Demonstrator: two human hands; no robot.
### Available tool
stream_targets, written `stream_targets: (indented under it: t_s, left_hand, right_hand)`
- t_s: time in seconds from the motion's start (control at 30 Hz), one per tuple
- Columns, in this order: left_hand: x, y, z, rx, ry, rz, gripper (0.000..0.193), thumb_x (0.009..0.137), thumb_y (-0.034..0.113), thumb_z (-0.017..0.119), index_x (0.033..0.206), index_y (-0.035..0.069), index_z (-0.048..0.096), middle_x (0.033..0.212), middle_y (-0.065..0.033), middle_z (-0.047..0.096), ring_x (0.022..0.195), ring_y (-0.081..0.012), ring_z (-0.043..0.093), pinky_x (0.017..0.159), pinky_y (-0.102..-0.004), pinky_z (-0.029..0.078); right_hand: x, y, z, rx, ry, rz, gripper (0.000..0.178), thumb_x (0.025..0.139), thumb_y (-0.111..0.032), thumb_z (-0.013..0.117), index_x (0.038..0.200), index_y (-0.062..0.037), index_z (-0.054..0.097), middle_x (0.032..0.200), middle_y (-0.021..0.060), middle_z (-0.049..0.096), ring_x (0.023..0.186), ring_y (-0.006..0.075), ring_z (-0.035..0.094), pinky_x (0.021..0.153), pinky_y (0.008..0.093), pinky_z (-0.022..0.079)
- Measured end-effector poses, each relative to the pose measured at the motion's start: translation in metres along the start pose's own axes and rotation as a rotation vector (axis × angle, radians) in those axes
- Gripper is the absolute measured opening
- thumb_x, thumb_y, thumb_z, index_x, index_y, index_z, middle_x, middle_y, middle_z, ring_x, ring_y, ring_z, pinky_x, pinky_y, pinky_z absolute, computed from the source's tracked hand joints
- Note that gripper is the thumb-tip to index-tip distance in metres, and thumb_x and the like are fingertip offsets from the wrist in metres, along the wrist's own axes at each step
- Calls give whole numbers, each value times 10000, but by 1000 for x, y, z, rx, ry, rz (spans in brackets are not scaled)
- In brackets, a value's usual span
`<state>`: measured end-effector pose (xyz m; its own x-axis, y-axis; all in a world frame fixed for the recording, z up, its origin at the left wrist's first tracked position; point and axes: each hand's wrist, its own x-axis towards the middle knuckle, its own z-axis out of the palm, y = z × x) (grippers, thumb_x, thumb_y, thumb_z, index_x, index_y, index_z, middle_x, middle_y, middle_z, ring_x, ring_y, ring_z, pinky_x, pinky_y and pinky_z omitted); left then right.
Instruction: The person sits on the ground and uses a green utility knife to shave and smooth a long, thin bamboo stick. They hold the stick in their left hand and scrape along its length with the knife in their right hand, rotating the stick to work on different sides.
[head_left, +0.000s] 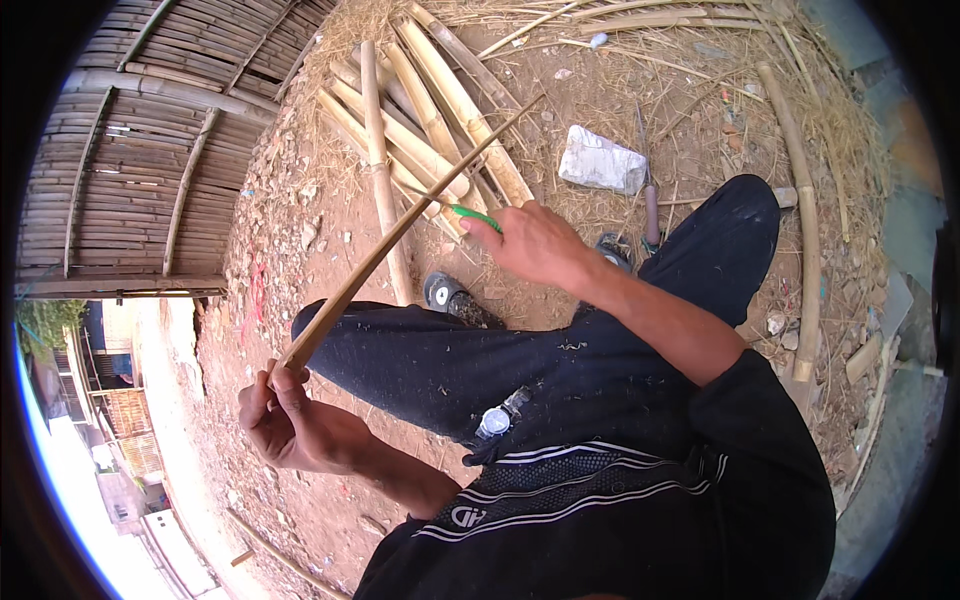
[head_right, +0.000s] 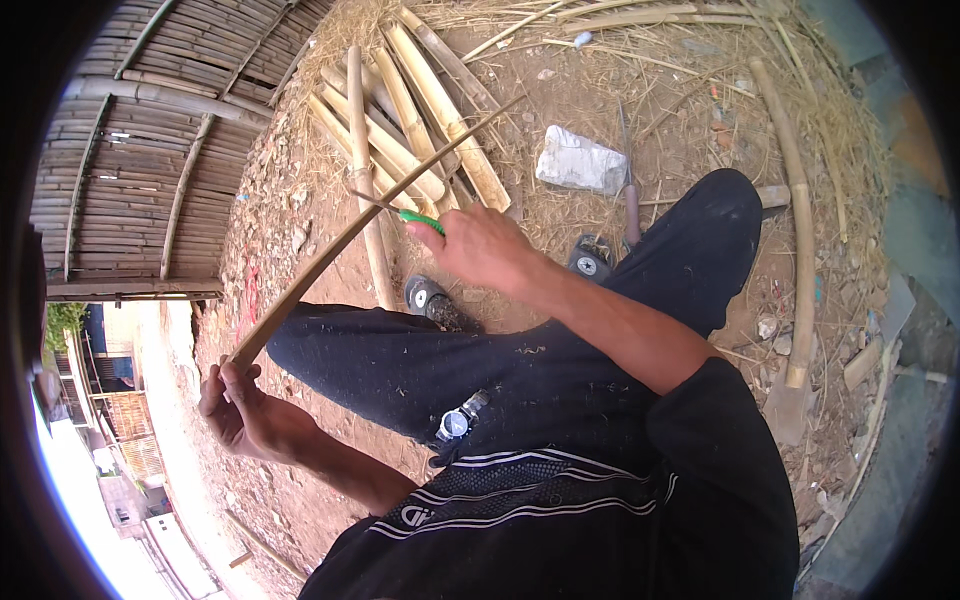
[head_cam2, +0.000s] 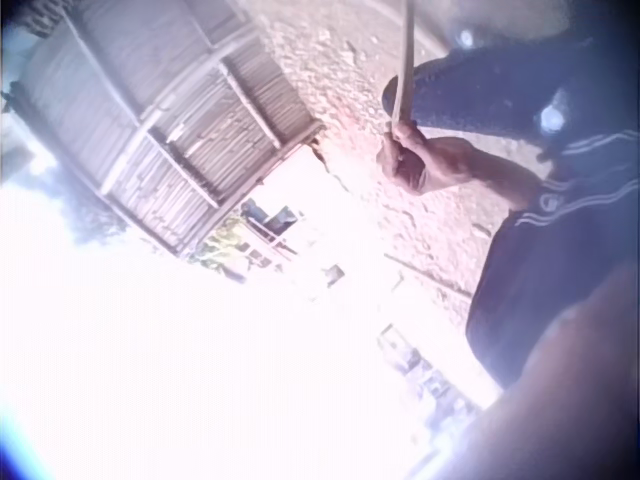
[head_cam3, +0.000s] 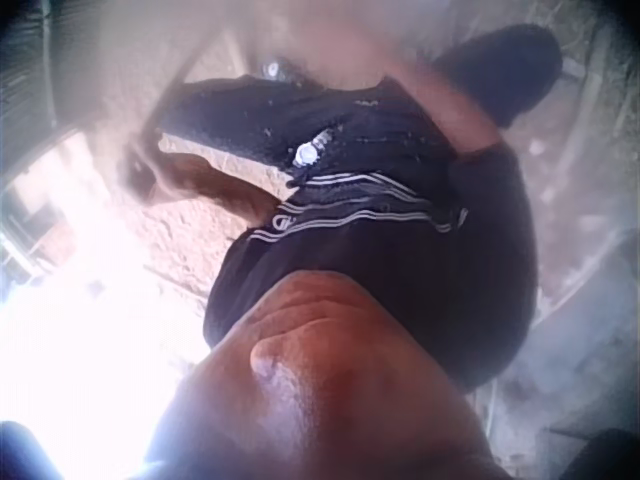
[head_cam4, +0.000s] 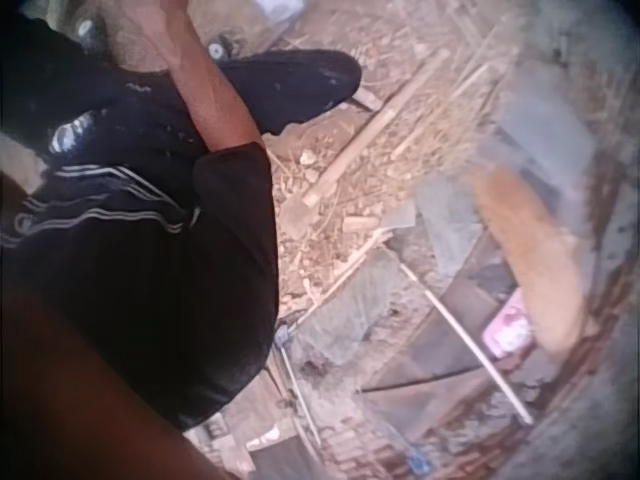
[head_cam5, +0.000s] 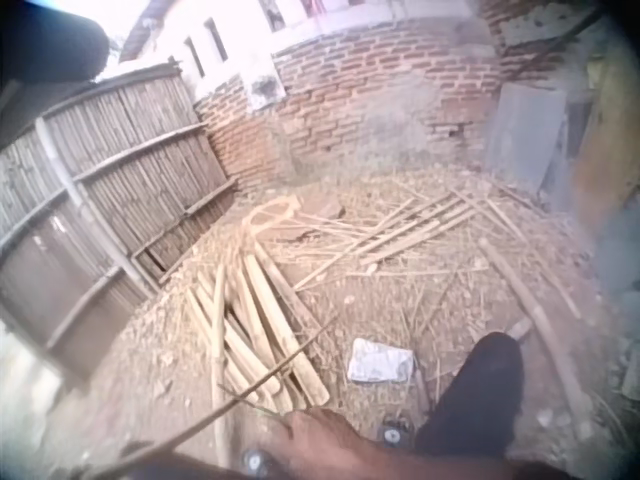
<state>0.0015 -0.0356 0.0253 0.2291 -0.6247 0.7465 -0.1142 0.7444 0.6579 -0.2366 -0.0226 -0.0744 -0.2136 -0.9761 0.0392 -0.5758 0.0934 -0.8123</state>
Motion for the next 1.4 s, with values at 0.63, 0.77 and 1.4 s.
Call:
stream_targets:
  t_s: [0.63, 0.77, 1.4]
  left_hand:
    - [-2, -3, -1, -125, -85, 24, 166, 803, -25, 652, 964, -2, 619, 867, -99, 574, 849, -179, 549, 774, -286, 480]
    - [2, -1, -5, -139, -194, 70, 178, 797, -12, 665, 968, 12, 621, 851, -91, 575, 856, -187, 538, 782, -293, 458]
    - [3, -8, -1, -227, -209, 52, 146, 885, 81, 603, 1011, 11, 587, 970, -155, 613, 856, -228, 628, 707, -333, 543]
  right_hand:
    - [-23, -25, 1, 57, 4, -224, 584, 975, -438, 408, 722, 51, 602, 455, 169, 481, 433, 270, 551, 482, 454, 444]
    - [22, 43, -3, 10, -84, 301, 659, 973, -492, 364, 658, 47, 574, 439, 144, 440, 419, 259, 515, 511, 433, 447]
    - [15, 21, 7, 80, 29, 94, 701, 973, -527, 320, 576, 7, 542, 403, 81, 405, 382, 214, 450, 445, 418, 417]
